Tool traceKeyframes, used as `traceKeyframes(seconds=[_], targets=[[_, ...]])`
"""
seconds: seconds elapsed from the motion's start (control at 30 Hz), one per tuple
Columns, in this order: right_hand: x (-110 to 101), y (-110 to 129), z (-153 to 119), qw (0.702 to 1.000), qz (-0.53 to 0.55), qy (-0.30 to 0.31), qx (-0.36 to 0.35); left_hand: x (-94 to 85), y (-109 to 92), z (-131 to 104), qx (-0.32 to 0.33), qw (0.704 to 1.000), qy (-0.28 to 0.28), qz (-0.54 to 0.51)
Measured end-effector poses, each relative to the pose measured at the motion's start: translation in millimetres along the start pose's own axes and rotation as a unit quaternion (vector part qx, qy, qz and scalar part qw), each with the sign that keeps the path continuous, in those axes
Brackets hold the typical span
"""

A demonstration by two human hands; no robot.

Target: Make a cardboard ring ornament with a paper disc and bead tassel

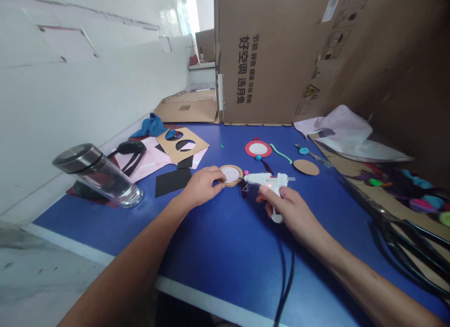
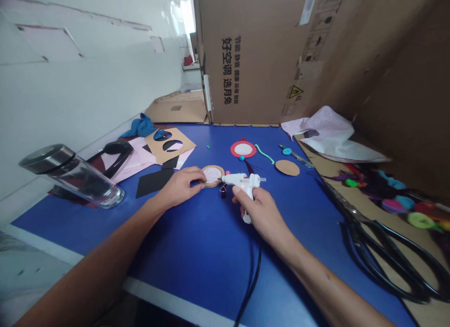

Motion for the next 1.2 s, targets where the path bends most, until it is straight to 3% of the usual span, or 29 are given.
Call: traceKeyframes(seconds=[1.2], targets=[[1.9,2.3,-1.8,0.999,-0.037,0.002,0.006,10.5,6.2,4.2,-0.007,0.999,0.015,0.048]])
Point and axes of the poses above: each hand's wrist, its own z-axis towards the middle knuckle, its own x-axis out of the palm, y = z × x, the point moved 10 cm from there along z, towards the middle knuckle, and after that the axes turned 5 degrees about -x, right-handed, at the moved point
